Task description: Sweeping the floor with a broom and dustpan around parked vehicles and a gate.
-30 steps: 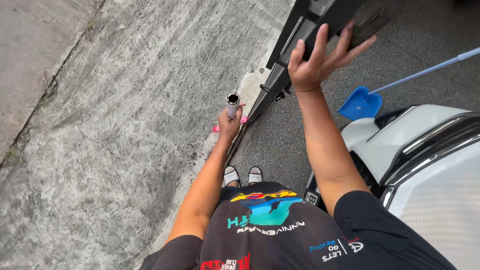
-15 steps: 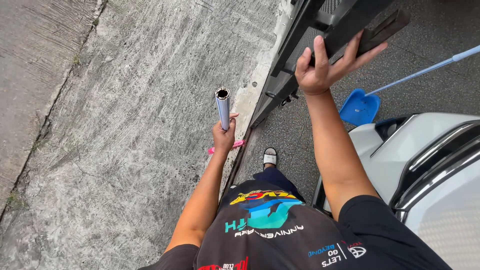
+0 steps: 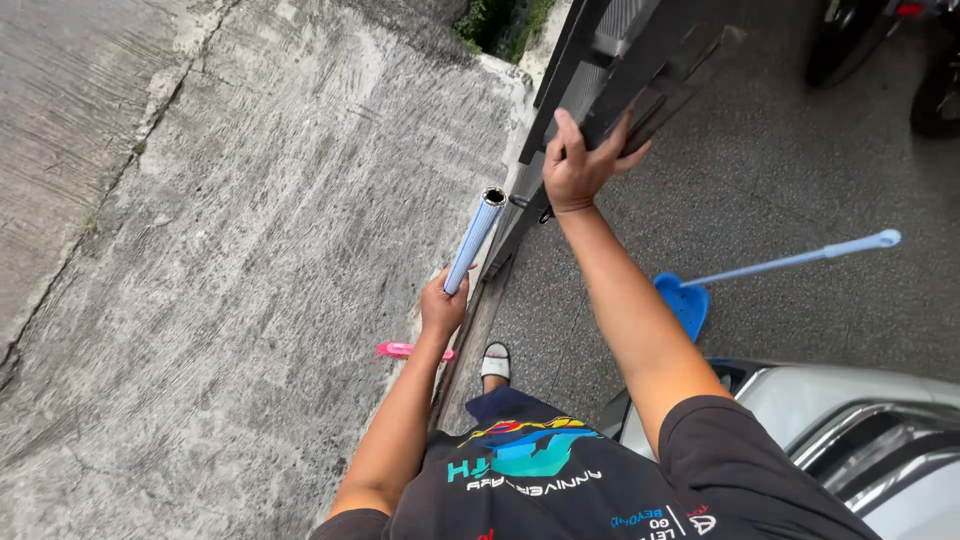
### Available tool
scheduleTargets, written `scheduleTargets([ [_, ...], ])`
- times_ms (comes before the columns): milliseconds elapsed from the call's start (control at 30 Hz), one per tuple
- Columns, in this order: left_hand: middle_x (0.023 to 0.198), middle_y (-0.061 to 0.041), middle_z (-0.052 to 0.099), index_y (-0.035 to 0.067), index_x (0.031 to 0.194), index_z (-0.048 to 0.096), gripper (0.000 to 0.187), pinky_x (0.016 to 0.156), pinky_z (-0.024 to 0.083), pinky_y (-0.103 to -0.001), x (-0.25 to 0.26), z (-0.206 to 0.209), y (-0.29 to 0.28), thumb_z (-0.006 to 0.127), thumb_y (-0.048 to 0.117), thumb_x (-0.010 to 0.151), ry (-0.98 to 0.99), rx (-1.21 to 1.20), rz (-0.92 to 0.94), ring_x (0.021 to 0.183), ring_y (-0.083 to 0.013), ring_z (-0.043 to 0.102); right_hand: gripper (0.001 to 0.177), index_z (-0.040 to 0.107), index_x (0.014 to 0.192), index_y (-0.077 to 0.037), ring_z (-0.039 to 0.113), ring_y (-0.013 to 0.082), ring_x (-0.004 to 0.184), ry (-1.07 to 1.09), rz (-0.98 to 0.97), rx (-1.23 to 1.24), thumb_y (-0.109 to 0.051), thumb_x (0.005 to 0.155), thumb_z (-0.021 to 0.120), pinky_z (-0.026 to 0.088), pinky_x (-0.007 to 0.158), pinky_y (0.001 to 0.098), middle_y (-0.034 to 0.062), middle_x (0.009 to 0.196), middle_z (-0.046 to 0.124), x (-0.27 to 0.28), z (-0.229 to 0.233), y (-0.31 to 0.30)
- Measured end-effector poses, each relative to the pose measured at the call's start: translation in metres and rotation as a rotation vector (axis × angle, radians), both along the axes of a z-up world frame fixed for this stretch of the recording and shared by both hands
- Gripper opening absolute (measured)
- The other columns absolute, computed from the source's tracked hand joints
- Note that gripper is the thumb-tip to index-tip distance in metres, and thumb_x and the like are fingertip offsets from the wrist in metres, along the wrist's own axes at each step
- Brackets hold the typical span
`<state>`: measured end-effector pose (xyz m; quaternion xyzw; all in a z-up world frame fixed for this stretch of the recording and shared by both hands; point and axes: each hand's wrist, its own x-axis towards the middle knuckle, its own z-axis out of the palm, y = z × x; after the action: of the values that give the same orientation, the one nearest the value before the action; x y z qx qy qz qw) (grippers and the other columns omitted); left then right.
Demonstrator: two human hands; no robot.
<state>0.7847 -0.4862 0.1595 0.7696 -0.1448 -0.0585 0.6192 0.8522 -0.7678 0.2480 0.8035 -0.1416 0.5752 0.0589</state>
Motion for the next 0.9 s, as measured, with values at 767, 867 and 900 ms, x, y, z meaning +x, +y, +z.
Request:
scheduleTargets([
  [767,0.081,0.003,0.062,0.008,0.113,0.075,0.015,0.066,0.045,-0.025,0.239,0.003,-0.237,0.063,0.007,0.104,-0.157,-0.16,0.036,0.073,-0.005,0.053,0.042,0.051,0.141,-0.041,0.014,0.0401,0.157,0.008,0.043,-0.079,-0.027,0.105,0.069,-0.007,0.118,0.0753,0.0266,0.164,0.015,0.23,0.005,-0.261],
  [867,0.084,0.001,0.062,0.008,0.112,0.075,0.014,0.068,0.045,-0.025,0.271,0.004,-0.265,0.063,0.007,0.104,-0.144,-0.187,0.01,0.075,-0.0063,0.053,0.041,0.051,0.14,-0.042,0.015,0.0391,0.158,-0.022,0.043,-0.084,-0.027,0.105,0.069,-0.006,0.12,0.0742,0.0259,0.165,0.015,0.259,0.009,-0.294],
  [900,0.081,0.001,0.06,0.008,0.112,0.076,0.015,0.066,0.044,-0.025,0.281,0.003,-0.271,0.063,0.007,0.104,-0.137,-0.166,-0.006,0.073,-0.0067,0.052,0.041,0.052,0.139,-0.041,0.015,0.0393,0.157,-0.012,0.048,-0.075,-0.027,0.105,0.07,-0.007,0.12,0.0739,0.0265,0.164,0.015,0.266,0.007,-0.303],
])
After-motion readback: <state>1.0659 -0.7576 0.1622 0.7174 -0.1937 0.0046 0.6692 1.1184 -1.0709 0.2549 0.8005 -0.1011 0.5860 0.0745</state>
